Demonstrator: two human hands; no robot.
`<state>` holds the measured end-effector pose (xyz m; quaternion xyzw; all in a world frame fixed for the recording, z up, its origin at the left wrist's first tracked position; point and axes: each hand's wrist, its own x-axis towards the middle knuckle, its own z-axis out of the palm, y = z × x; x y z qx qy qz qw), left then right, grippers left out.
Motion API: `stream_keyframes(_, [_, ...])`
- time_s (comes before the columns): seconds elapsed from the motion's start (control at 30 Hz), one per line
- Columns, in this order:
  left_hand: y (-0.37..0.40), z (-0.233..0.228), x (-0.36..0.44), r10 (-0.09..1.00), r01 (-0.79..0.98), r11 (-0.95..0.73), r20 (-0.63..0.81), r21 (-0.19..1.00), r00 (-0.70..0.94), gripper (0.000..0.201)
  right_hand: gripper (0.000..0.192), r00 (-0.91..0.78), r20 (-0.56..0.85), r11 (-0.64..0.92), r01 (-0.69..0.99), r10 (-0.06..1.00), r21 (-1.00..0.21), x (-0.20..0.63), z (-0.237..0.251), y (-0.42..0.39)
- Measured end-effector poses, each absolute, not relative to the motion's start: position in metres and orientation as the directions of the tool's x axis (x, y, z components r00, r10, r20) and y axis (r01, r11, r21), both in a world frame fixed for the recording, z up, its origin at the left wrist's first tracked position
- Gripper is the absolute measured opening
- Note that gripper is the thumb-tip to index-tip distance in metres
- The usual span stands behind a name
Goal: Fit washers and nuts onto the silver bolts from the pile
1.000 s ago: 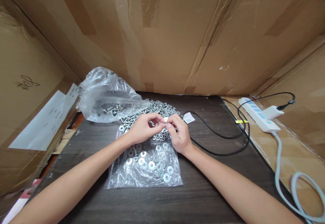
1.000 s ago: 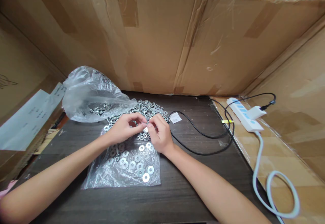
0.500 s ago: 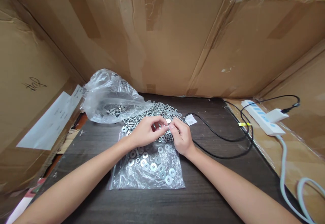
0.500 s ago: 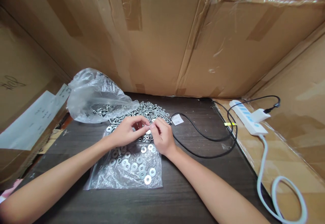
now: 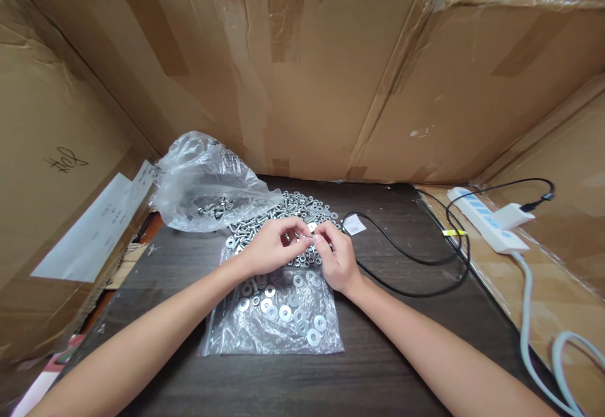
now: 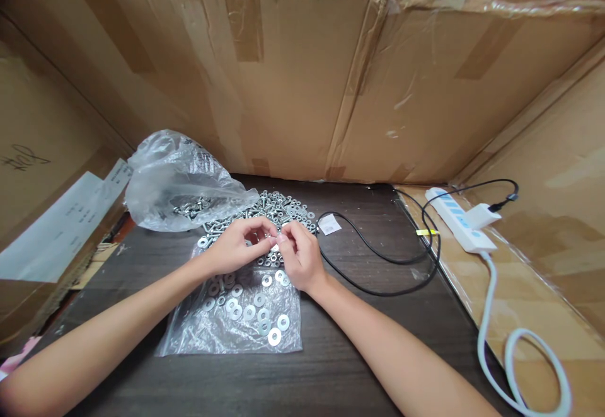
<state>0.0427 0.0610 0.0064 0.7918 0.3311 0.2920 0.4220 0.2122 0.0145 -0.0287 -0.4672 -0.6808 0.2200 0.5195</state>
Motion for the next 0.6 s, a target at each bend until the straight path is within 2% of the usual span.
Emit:
stream_keyframes(0.13, [0.060,0.006,0.043,0.748,0.272,-0.487,0.236,0.830,0.620,0.012,0.018,-0.077,0.483,0.470,0.409,0.872,-0.782,0.212,-0.027,0.014])
stream_keyframes(0.23, [0.058,0.004,0.042,0.697,0.257,-0.598,0.335,0.759,0.634,0.011,0.023,-0.102,0.514,0.505,0.418,0.852,-0.755,0.212,-0.027,0.014])
stream_keyframes(0.3, [0.057,0.001,0.041,0.614,0.263,-0.729,0.432,0.632,0.660,0.012,0.030,-0.094,0.523,0.511,0.416,0.847,-0.752,0.211,-0.029,0.015])
stream_keyframes(0.37, [0.057,-0.002,0.040,0.505,0.289,-0.847,0.504,0.447,0.701,0.014,0.037,-0.084,0.501,0.489,0.406,0.861,-0.772,0.211,-0.031,0.016])
stream_keyframes(0.47, [0.059,-0.006,0.038,0.372,0.321,-0.928,0.546,0.191,0.750,0.020,0.046,-0.066,0.439,0.427,0.398,0.896,-0.812,0.211,-0.034,0.017])
stream_keyframes(0.53, [0.060,-0.007,0.037,0.316,0.324,-0.942,0.547,0.086,0.775,0.022,0.051,-0.049,0.393,0.379,0.395,0.918,-0.837,0.211,-0.036,0.018])
stream_keyframes(0.6, [0.061,-0.006,0.036,0.282,0.315,-0.949,0.547,0.035,0.788,0.022,0.057,-0.040,0.336,0.325,0.378,0.941,-0.867,0.212,-0.037,0.019])
